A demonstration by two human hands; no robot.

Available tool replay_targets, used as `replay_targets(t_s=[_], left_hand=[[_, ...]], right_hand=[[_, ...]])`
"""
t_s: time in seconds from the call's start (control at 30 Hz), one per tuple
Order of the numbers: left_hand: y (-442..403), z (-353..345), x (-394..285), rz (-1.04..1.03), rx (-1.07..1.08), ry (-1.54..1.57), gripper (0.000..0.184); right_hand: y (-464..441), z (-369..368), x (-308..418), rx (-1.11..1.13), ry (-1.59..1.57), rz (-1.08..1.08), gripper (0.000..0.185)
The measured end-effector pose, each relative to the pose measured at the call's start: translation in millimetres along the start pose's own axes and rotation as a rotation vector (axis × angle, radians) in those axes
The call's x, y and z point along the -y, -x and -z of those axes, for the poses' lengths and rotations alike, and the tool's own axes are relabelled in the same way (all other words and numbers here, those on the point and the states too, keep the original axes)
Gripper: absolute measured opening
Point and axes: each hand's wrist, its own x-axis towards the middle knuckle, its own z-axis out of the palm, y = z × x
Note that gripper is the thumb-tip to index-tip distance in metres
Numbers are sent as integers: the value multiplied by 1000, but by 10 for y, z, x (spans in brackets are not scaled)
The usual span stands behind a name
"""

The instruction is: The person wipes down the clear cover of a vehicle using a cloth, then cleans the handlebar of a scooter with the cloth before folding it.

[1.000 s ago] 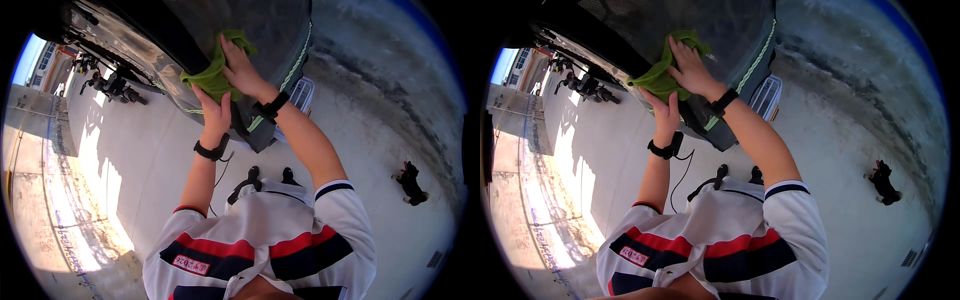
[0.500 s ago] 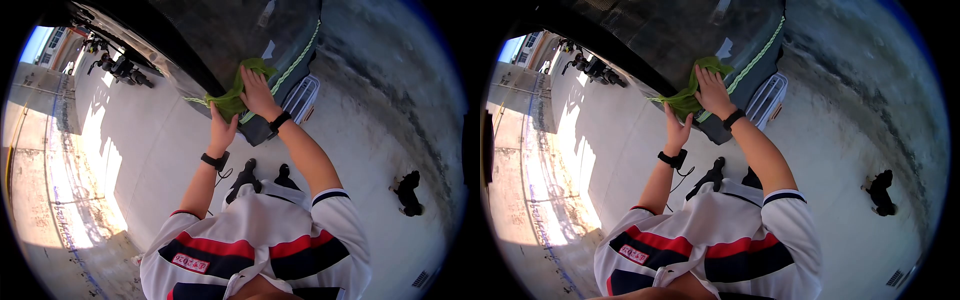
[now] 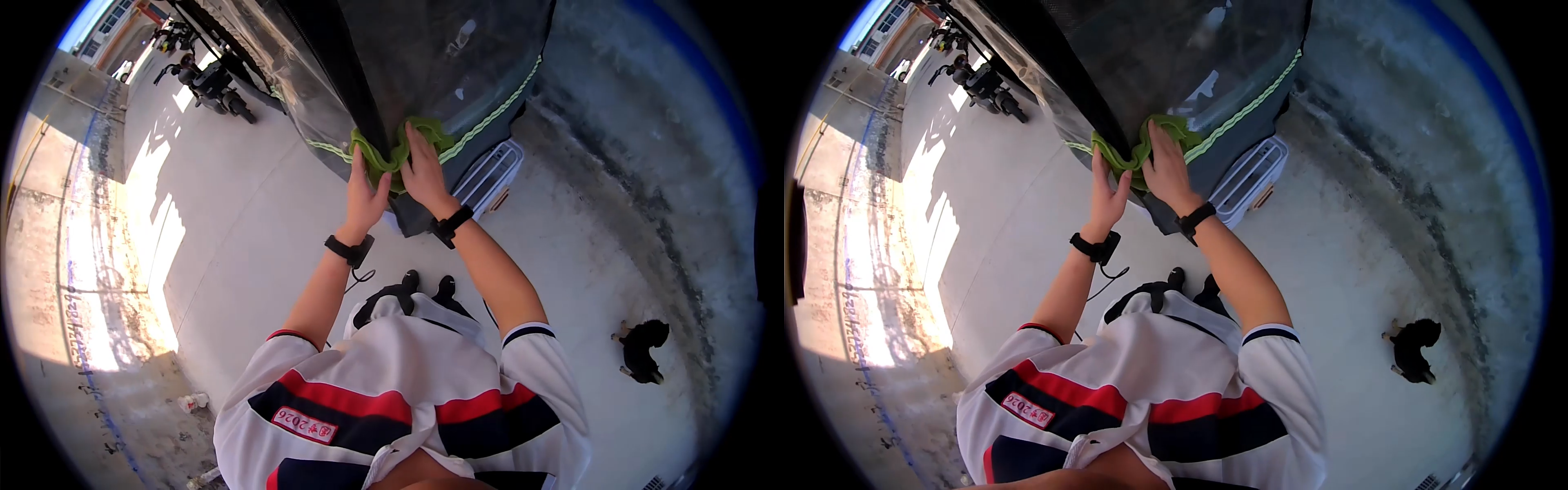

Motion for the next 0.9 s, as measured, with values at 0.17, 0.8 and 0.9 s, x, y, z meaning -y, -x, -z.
replay_targets(t_s=[0.17, 0.8, 0.9], left_hand=[[-392, 246, -258, -78, 55, 107, 68], [-960, 333, -225, -229, 179, 328, 64], [-842, 196, -31, -201, 174, 361, 61]], right_hand=[[-345, 124, 557, -19, -380, -66, 65], [-956, 46, 1021, -210, -560, -5, 64], [-776, -10, 835, -108, -513, -116, 63]])
